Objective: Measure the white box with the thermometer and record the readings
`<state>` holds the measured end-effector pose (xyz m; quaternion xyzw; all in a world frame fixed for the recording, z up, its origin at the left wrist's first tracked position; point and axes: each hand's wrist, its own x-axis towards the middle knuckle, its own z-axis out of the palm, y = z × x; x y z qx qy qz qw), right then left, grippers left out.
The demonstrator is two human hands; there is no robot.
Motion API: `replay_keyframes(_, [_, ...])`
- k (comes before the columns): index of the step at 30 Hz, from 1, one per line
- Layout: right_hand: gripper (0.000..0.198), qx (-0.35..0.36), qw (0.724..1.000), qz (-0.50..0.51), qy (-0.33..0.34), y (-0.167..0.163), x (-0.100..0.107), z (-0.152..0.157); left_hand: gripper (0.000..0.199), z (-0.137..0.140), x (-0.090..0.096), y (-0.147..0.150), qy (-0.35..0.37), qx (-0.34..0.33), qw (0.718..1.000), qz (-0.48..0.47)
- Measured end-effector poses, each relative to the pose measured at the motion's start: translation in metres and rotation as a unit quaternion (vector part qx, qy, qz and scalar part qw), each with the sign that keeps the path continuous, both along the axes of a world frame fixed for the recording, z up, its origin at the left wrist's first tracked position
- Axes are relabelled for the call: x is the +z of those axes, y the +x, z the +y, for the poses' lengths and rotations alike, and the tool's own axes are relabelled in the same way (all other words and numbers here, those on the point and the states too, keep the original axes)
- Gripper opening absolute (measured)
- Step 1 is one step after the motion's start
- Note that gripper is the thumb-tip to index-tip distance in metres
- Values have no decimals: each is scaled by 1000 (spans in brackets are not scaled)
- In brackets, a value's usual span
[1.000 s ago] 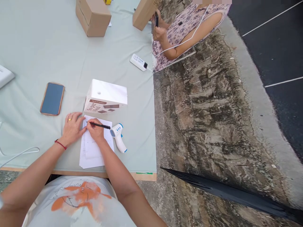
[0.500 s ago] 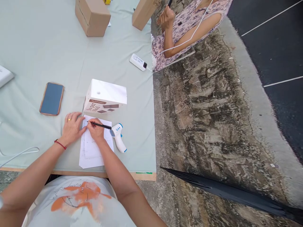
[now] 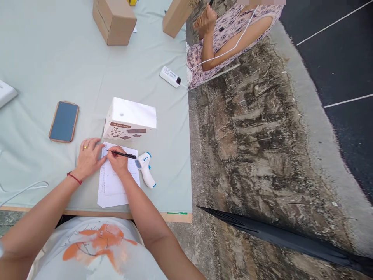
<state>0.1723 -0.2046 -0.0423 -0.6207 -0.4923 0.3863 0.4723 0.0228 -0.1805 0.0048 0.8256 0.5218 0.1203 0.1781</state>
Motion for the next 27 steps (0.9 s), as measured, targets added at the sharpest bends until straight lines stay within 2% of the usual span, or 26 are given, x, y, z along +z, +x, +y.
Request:
replay_keyframes(6, [15,-2,1000,9,5,0,2,0,32,0,0,0,3,-3,1000,3])
replay_keyframes(10, [16,-34,999,15,16,-1,2,1,32,0,-1,-1,26,-10,1000,5])
replay_keyframes(15, [16,-36,999,18,8,-2,0,1,31,-1,-3,-1,51,-17,998,10])
replay_keyframes(20, [15,-29,1000,-3,-11,-1,-1,1,31,-1,-3,-1,40,-13,999,11])
replay_keyframes(27, [13,-25,999,3,26,-1,-1,1,33,-1,-3,-1,17,-6,1000,7])
